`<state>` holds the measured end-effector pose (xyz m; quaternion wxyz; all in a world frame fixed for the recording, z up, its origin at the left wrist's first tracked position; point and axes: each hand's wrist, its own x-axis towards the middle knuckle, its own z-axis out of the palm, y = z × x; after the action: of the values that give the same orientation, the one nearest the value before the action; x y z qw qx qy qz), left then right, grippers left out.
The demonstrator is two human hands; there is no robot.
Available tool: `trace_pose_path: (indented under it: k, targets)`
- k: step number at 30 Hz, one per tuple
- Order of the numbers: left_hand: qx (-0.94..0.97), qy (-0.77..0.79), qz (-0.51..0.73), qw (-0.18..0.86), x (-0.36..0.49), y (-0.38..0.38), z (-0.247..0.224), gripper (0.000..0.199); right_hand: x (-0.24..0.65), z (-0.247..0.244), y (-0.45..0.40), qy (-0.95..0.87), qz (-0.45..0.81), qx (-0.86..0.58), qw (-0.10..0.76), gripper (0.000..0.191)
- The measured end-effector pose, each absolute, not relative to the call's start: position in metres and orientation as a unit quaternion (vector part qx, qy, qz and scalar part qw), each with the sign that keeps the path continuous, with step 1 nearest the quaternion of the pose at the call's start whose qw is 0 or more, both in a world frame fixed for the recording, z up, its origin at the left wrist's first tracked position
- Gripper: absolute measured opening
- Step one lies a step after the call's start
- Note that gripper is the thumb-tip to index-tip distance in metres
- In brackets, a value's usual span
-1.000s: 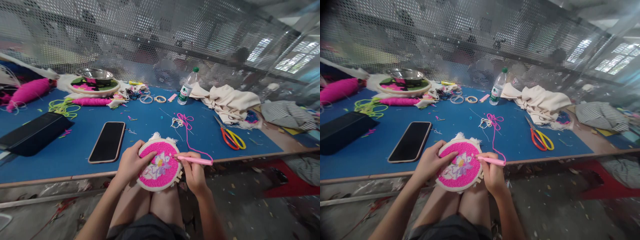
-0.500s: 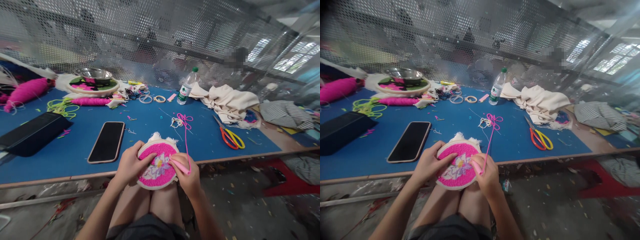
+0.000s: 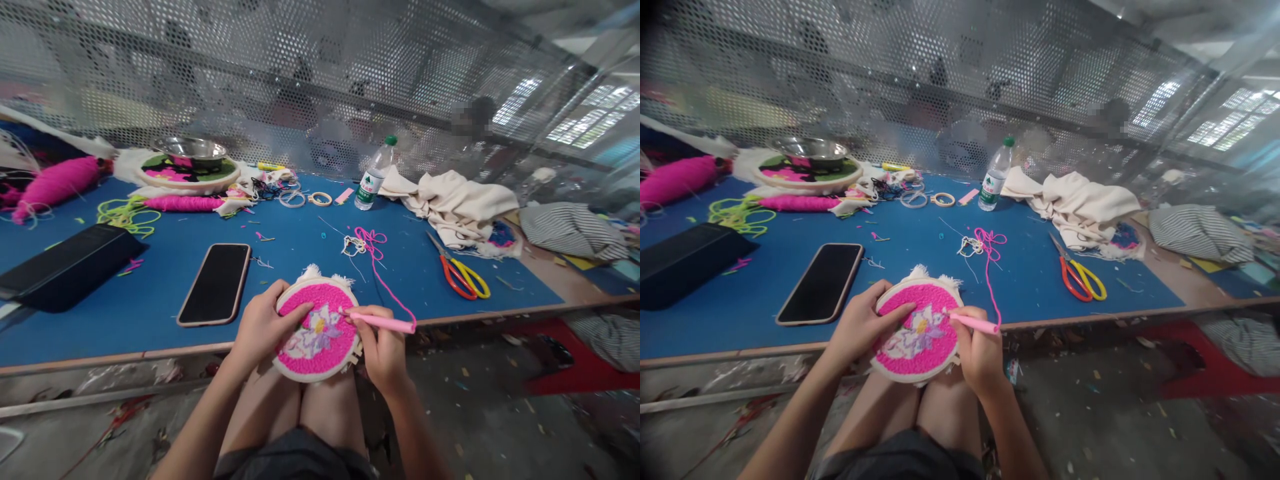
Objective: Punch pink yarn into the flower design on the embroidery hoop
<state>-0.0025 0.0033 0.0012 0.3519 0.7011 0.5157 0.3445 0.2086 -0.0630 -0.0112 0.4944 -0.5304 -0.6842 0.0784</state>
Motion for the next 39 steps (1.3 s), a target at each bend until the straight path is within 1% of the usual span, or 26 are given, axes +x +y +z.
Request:
trace_pose_path:
  k: [7,14,18,20,23,27,30,35,39]
  targets:
    - [0.699,0.517,0.345,0.354,-0.002,0.004,-0.001,0.033,0.209,-0.016,-0.065,-0.669,0.109,-0.514,0.526,0.017]
    - [0.699,0.522,0.343,0.350,-0.003,0.004,-0.003,0.034,0.209,-0.016,-0.065,-0.681,0.098,-0.502,0.524,0.020]
    - [0.699,0.520,0.342,0.352,-0.002,0.004,-0.002,0.034,0.213,-0.012,-0.060,-0.717,0.091,-0.476,0.501,0.026]
    - [0.701,0.519,0.343,0.349,-0.002,0.005,-0.001,0.033,0.215,-0.007,-0.055,-0.731,0.100,-0.468,0.486,0.023]
    - [0.705,0.502,0.361,0.348,-0.004,0.003,-0.001,0.031,0.213,0.000,-0.047,-0.733,0.113,-0.482,0.466,0.013]
    - [0.697,0.482,0.391,0.359,-0.006,0.001,-0.002,0.029,0.207,0.000,-0.045,-0.755,0.050,-0.485,0.439,0.013]
    - [0.684,0.495,0.389,0.369,-0.006,0.002,-0.002,0.030,0.205,-0.007,-0.051,-0.747,0.024,-0.473,0.467,0.018]
    - [0.668,0.512,0.374,0.389,-0.004,0.003,-0.002,0.033,0.208,-0.021,-0.058,-0.683,0.075,-0.490,0.536,0.023]
    - [0.667,0.517,0.367,0.390,-0.004,0.003,-0.003,0.033,0.209,-0.024,-0.059,-0.672,0.106,-0.491,0.544,0.024]
